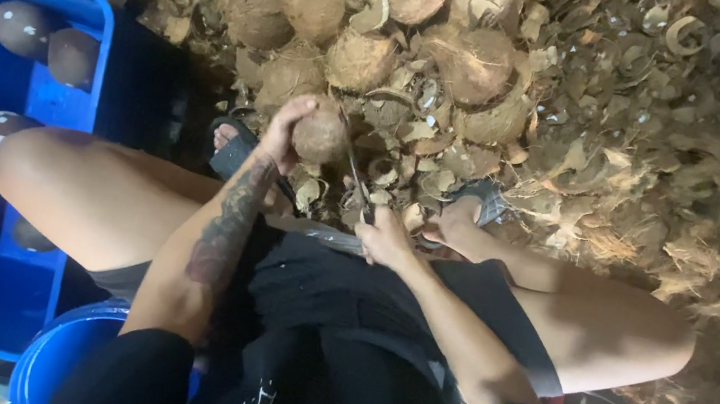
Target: The person sits cross-legged on the floor and uses a large knife to peel the husk off coconuts. They hold each coconut in their left hand and repeatedly strike the husk with the knife in their right hand, rotating the coconut as they work. After peeling, the person places the coconut into a blue bin to their left.
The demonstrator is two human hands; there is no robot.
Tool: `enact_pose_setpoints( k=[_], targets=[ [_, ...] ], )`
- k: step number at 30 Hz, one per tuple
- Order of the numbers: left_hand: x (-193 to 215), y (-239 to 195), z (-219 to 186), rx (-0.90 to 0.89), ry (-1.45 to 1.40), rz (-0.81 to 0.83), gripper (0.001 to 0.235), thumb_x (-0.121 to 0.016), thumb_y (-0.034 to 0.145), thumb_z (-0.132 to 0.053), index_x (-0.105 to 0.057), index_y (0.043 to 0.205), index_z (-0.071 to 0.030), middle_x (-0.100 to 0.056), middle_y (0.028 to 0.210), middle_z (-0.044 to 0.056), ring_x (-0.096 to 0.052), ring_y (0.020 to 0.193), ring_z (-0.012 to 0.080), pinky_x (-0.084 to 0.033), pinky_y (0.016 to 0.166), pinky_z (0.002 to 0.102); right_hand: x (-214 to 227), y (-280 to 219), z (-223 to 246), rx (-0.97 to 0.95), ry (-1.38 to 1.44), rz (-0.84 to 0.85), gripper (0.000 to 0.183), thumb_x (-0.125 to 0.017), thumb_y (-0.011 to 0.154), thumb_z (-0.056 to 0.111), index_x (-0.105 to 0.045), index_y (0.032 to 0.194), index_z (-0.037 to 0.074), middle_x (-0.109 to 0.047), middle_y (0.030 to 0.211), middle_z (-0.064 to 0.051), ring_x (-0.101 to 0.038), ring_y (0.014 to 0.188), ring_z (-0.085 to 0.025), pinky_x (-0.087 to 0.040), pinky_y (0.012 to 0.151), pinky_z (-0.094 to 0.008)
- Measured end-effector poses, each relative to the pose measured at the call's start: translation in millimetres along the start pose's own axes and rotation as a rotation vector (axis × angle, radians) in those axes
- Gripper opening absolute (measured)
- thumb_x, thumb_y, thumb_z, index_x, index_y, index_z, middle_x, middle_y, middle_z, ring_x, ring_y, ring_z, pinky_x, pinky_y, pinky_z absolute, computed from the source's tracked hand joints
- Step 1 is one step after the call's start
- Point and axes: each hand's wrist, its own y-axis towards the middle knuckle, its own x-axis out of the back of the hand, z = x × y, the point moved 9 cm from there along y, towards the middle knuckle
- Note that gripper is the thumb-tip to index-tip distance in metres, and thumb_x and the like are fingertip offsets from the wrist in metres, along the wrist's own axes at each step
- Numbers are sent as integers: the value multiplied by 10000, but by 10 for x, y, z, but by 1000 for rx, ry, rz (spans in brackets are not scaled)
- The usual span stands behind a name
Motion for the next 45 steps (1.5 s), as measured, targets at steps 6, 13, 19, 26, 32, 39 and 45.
enact_pose_setpoints(
  k=[6,13,19,26,32,39,45],
  targets=[
    [-156,140,-33,-1,-87,47,603,-854,831,-465,-702,1359,-218,-702,1356,142,-679,1216,346,-510,1071,611,-40,-440,412,-149,492,-9,107,-550,733,95,-557,641,40,-541,425,-144,-596,333,-238,-495,325,-361],
    [-54,64,-208,-67,-80,6,646,-849,854,-487,-649,1377,-164,-672,1344,165,-648,1235,345,-493,1098,592,142,-719,640,851,367,-206,144,-611,823,1,-605,711,92,-728,677,-106,-717,595,-261,-525,644,-312],
    [-136,-57,-65,102,-84,-10,782,-842,801,-568,-664,1379,-72,-705,1342,192,-661,1254,378,-495,1098,617,20,121,-582,-148,97,-91,236,-637,794,171,-649,844,-60,-613,636,-274,-632,602,-438,-488,536,-557],
    [-264,-141,-327,104,-175,99,791,-746,837,-615,-667,1402,-67,-702,1351,242,-693,1242,451,-516,1079,664,536,-479,633,247,313,-126,26,-616,801,40,-614,777,50,-599,409,-77,-603,343,-186,-475,440,-256],
    [1,-28,36,148,-111,18,854,-793,810,-654,-639,1430,-87,-680,1366,225,-657,1259,399,-480,1125,631,303,-674,614,592,397,-126,67,-672,850,12,-613,882,13,-637,657,-194,-694,610,-353,-478,567,-331],
    [-140,-192,-353,113,-118,72,784,-797,766,-598,-692,1371,-111,-710,1335,205,-686,1227,434,-509,1095,654,-122,-153,-612,-459,687,-62,188,-598,769,193,-547,702,24,-467,465,-118,-551,343,-253,-465,370,-399],
    [-275,-159,-361,41,-155,141,603,-710,882,-555,-687,1309,-130,-725,1243,191,-708,1177,385,-549,1095,600,716,-640,1052,545,430,-162,297,-619,934,160,-616,649,79,-611,431,-59,-578,355,-147,-409,438,-214]
  ],
)
